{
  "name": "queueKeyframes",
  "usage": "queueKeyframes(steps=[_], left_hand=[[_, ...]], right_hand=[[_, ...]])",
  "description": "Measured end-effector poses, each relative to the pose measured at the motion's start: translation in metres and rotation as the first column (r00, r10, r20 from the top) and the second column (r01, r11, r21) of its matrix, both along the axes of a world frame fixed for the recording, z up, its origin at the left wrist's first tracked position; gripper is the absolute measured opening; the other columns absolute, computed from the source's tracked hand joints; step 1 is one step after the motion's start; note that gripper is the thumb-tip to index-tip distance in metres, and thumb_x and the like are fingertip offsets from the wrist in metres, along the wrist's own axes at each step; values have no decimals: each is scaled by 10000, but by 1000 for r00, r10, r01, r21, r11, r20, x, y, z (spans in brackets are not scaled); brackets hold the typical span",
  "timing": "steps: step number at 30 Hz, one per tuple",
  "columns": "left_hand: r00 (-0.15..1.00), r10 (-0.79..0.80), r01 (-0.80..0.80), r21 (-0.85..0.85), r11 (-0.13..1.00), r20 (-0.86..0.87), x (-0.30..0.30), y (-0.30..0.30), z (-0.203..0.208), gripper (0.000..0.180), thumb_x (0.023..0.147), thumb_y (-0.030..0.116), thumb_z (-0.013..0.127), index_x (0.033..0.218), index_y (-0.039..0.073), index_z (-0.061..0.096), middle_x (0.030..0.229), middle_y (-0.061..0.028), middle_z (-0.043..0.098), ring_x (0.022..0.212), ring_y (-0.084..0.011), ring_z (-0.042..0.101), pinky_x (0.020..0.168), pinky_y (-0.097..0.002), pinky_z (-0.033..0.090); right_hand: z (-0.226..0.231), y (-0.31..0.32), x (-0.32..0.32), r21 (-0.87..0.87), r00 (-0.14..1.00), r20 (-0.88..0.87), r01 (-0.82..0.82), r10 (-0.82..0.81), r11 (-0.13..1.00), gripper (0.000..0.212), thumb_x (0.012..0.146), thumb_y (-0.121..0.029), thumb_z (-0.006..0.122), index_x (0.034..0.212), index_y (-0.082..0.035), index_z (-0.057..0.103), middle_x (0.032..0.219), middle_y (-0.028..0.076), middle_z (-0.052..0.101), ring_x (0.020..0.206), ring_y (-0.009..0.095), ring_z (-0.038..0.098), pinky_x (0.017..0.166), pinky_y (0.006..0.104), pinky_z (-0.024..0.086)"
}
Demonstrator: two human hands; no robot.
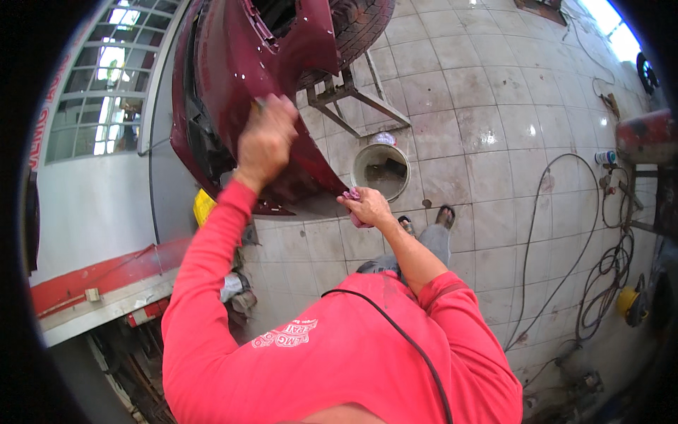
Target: The person sands a maroon car bumper with a sanding block, repeatedly dipping it into a bucket of water. They wipe the surface with a cloth, rotate the bumper to access different areas, and continue sanding and wiping throughout the clip.
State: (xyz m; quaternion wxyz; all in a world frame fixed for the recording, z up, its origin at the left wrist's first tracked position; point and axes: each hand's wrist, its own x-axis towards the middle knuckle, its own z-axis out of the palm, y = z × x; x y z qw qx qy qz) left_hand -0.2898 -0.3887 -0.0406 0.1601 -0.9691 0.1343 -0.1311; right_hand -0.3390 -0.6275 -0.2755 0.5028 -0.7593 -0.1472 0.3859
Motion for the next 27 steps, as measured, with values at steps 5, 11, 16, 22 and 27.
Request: queueKeyframes(steps=[5,11,16,22,27], left_hand=[[961,225,-259,240,936,160,61,10,12,791,1083,518,543,1565,-106,475,1622,-295,496,1574,-433,391,1304,-558,289],[974,228,-224,234,946,10,12,-10,-33,1031,1021,753,465,1643,-66,388,1754,-254,304,1662,-397,205,1328,-613,170],[878,330,-419,222,881,347,81,26,-10,965,1051,726,448,1491,-128,539,1592,-303,531,1538,-441,448,1284,-562,326],[977,207,-211,277,937,45,7,-15,-36,1014,1048,725,466,1645,-87,353,1741,-275,319,1641,-397,274,1315,-589,244],[871,440,-481,193,855,218,84,53,10,1003,1059,713,457,1574,-148,431,1674,-328,408,1612,-415,338,1326,-558,236]], right_hand=[[23,-1,-6,-38,999,40,37,-35,999,598,900,-683,746,1072,-112,794,1049,194,792,1044,425,743,899,525,567],[10,8,-18,-32,992,50,122,-120,992,598,906,-696,731,1123,-143,800,1082,184,795,1060,416,748,907,520,576],[25,7,-27,21,994,35,102,-103,995,593,898,-682,745,1142,-144,803,1087,177,797,1054,413,750,907,528,575],[19,3,-22,14,984,48,171,-172,985,586,884,-686,758,1147,-165,812,1078,156,804,1084,390,750,916,524,576],[21,17,-43,64,980,-17,197,-196,978,593,861,-705,773,1120,-174,825,1080,156,804,1086,393,751,919,512,578]])
